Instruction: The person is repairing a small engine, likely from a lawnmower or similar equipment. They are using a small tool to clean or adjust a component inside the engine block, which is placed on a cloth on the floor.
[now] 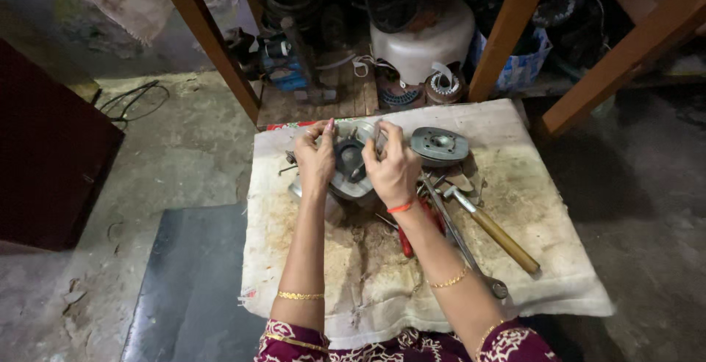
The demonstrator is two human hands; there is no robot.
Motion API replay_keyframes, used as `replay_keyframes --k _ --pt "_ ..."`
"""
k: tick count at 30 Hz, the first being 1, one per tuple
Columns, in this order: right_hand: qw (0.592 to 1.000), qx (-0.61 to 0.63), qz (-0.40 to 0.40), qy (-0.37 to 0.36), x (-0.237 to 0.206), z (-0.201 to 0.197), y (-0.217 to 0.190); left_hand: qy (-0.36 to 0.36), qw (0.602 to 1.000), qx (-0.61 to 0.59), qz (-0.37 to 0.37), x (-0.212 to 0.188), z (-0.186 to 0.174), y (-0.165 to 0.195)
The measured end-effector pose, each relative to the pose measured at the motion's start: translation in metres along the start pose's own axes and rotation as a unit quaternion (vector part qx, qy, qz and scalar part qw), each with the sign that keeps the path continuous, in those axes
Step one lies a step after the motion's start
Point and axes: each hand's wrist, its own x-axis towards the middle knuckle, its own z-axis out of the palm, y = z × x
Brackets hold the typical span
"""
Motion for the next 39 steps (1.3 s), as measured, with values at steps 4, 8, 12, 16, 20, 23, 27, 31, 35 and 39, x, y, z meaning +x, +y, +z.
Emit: replay_keyframes --k 4,8,12,16,20,23,27,31,35,39 --pt "1.0 0.008 -0.021 0.004 -0.016 -0.014 -0.004 -0.006 1.0 0.001 -0.03 -0.002 -0.003 0.004" --pt "1.0 0.026 -0.002 -0.014 -0.01 -0.01 -0.002 -0.003 1.0 0.018 -0.016 -0.002 -0.002 0.011" --pt "0.999 -0.012 0.032 -0.015 0.009 0.005 -0.001 0.013 0.999 0.047 -0.006 -0.006 -0.005 0.02" --pt "1.0 0.011 0.027 -0.001 0.003 -0.001 -0.004 0.009 0.999 0.04 -0.01 -0.008 -0.004 0.022" --pt "0.998 0.027 0.048 -0.028 -0.013 -0.016 -0.008 0.004 1.0 0.005 -0.011 -0.006 -0.004 0.014" --pt "0.999 0.016 0.029 -0.019 -0.009 -0.016 -0.007 -0.003 0.999 -0.02 -0.034 -0.001 -0.002 0.008" --pt "0.999 0.001 0.023 -0.027 0.011 -0.002 -0.002 0.0 1.0 -0.012 -0.024 -0.001 -0.001 0.006" --pt "0.999 0.016 0.038 -0.035 0.008 -0.004 -0.001 0.007 1.0 0.012 -0.007 -0.003 -0.002 0.005" --pt "0.999 0.025 0.027 -0.03 -0.011 -0.021 -0.004 0.007 1.0 0.005 0.011 0.0 -0.001 0.001" --pt "0.999 0.02 0.02 -0.033 -0.005 -0.019 -0.003 0.005 1.0 -0.002 -0.016 0.0 0.0 0.001"
